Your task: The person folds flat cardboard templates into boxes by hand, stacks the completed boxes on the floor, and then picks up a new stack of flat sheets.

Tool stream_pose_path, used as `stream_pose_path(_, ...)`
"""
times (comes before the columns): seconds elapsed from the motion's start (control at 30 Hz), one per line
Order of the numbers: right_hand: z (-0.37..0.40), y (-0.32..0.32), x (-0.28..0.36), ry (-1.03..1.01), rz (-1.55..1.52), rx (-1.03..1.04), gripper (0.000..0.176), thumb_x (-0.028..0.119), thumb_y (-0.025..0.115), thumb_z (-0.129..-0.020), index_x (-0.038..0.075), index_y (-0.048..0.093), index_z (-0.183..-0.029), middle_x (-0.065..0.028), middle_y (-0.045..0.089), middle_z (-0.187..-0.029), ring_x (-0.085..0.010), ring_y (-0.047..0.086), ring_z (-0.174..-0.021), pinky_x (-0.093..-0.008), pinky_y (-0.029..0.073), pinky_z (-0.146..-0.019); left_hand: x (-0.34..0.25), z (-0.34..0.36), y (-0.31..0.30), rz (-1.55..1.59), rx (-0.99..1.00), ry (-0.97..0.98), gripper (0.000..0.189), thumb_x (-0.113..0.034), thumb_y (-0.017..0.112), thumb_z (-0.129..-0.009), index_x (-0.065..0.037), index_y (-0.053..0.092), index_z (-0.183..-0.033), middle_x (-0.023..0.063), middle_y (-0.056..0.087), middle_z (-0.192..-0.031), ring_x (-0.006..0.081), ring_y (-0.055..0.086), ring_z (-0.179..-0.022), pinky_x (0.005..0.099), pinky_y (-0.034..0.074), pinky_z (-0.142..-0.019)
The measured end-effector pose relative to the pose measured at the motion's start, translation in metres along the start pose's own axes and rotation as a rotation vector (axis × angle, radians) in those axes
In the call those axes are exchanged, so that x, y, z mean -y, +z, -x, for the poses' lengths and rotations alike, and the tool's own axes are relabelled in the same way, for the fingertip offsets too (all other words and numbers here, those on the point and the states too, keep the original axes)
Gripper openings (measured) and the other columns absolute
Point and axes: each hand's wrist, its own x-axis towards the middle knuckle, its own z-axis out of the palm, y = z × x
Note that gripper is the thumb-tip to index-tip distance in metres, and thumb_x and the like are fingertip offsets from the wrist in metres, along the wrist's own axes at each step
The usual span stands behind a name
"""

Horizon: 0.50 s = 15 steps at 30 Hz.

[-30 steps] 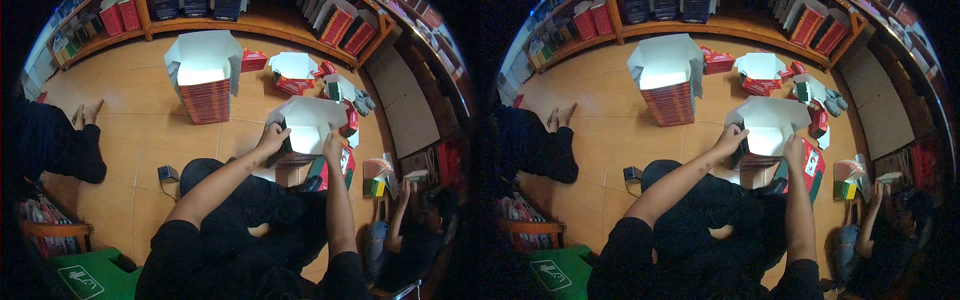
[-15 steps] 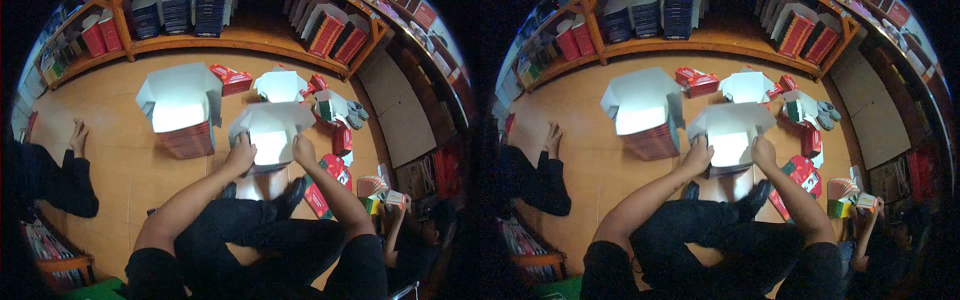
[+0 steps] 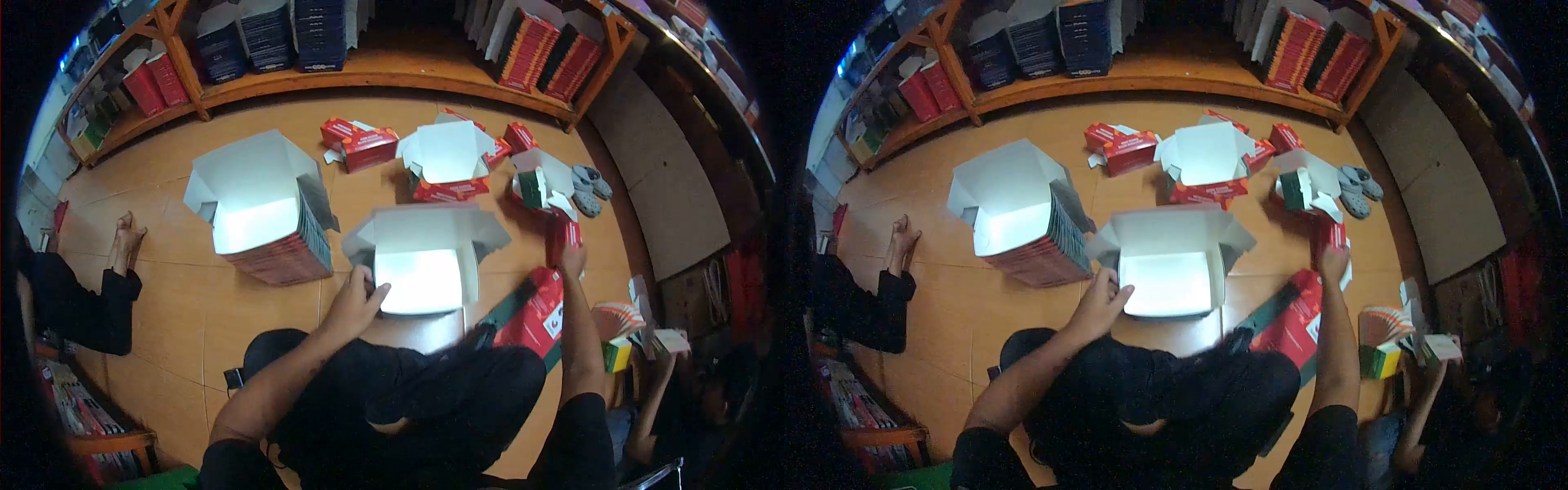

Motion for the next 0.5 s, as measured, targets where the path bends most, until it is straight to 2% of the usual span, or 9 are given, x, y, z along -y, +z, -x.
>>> stream_pose_path(0.03, -0.003, -0.015, 0.005, 0.245, -0.034, 0.120, 0.058, 0.036, 0.067, -0.085, -0.008, 0.053, -0.121, -0.0281, 0.060, -0.112, -0.0433, 0.058, -0.107, -0.0466, 0.045, -0.095, -0.008, 0.002, -0.004, -0.002, 0.024, -0.028, 0.035, -0.027, 0.062, -0.094, 0.003, 0.044, -0.102, 0.0163, 0.056, -0.087, 0.0238, 0.058, -0.077, 0.0379, 0.048, -0.070)
stream_pose_path(0.1, -0.002, -0.001, -0.024, 0.262, 0.140, 0.063, 0.065, 0.042, 0.068, -0.084, -0.009, 0.052, -0.121, -0.0282, 0.060, -0.115, -0.0414, 0.058, -0.108, -0.0466, 0.046, -0.093, -0.013, 0.000, -0.007, 0.003, 0.035, -0.044, 0.034, -0.027, 0.063, -0.094, 0.002, 0.046, -0.101, 0.0155, 0.056, -0.087, 0.0231, 0.058, -0.076, 0.0367, 0.048, -0.069)
stream_pose_path(0.17, -0.006, 0.040, -0.072, 0.185, 0.049, -0.076, 0.066, 0.045, 0.067, -0.085, -0.009, 0.052, -0.118, -0.0287, 0.059, -0.118, -0.0418, 0.060, -0.104, -0.0473, 0.048, -0.091, -0.010, -0.003, -0.007, 0.006, 0.022, -0.045, 0.033, -0.027, 0.062, -0.094, 0.002, 0.046, -0.099, 0.0150, 0.055, -0.087, 0.0228, 0.057, -0.077, 0.0371, 0.047, -0.069)
stream_pose_path(0.3, -0.027, 0.060, -0.083, 0.324, 0.029, 0.023, 0.058, 0.044, 0.067, -0.086, -0.007, 0.057, -0.111, -0.0282, 0.061, -0.116, -0.0402, 0.062, -0.101, -0.0477, 0.048, -0.086, -0.019, -0.006, -0.010, -0.025, 0.026, -0.011, 0.032, -0.028, 0.061, -0.095, 0.001, 0.046, -0.096, 0.0161, 0.054, -0.089, 0.0244, 0.056, -0.079, 0.0386, 0.046, -0.071)
stream_pose_path(0.33, -0.032, 0.043, -0.067, 0.315, 0.022, 0.234, 0.053, 0.043, 0.067, -0.086, -0.005, 0.060, -0.105, -0.0252, 0.064, -0.106, -0.0370, 0.063, -0.093, -0.0470, 0.048, -0.080, -0.019, -0.008, -0.010, -0.025, 0.023, -0.011, 0.032, -0.028, 0.061, -0.095, 0.001, 0.046, -0.096, 0.0161, 0.054, -0.089, 0.0244, 0.056, -0.079, 0.0386, 0.046, -0.071)
stream_pose_path(0.37, -0.034, 0.035, -0.056, 0.305, 0.016, 0.449, 0.048, 0.042, 0.068, -0.086, -0.003, 0.063, -0.099, -0.0222, 0.067, -0.095, -0.0338, 0.064, -0.085, -0.0462, 0.048, -0.074, -0.018, -0.008, -0.011, -0.090, 0.022, -0.009, 0.029, -0.026, 0.061, -0.095, 0.000, 0.046, -0.096, 0.0132, 0.054, -0.084, 0.0205, 0.055, -0.074, 0.0359, 0.046, -0.067)
stream_pose_path(0.4, -0.033, 0.036, -0.051, 0.308, 0.016, 0.454, 0.048, 0.042, 0.068, -0.086, -0.003, 0.063, -0.099, -0.0222, 0.067, -0.095, -0.0338, 0.064, -0.085, -0.0462, 0.048, -0.074, -0.017, -0.007, -0.012, -0.155, 0.024, -0.006, 0.026, -0.024, 0.061, -0.096, -0.002, 0.047, -0.096, 0.0103, 0.053, -0.080, 0.0165, 0.053, -0.069, 0.0332, 0.046, -0.063)
stream_pose_path(0.47, -0.035, 0.032, -0.047, 0.349, -0.408, 0.260, 0.037, 0.037, 0.064, -0.088, 0.000, 0.064, -0.084, -0.0121, 0.063, -0.070, -0.0262, 0.059, -0.065, -0.0442, 0.045, -0.061, -0.012, -0.006, -0.012, -0.118, 0.012, 0.000, 0.025, -0.023, 0.060, -0.096, -0.002, 0.047, -0.094, 0.0101, 0.053, -0.079, 0.0168, 0.053, -0.068, 0.0335, 0.045, -0.063)
stream_pose_path(0.5, -0.037, 0.006, -0.023, 0.394, -0.325, 0.283, 0.033, 0.032, 0.058, -0.091, 0.001, 0.061, -0.080, -0.0051, 0.054, -0.062, -0.0209, 0.051, -0.056, -0.0397, 0.042, -0.054, -0.010, -0.004, -0.012, -0.084, -0.004, 0.011, 0.024, -0.023, 0.060, -0.096, -0.003, 0.047, -0.092, 0.0099, 0.053, -0.079, 0.0171, 0.052, -0.067, 0.0338, 0.045, -0.062)
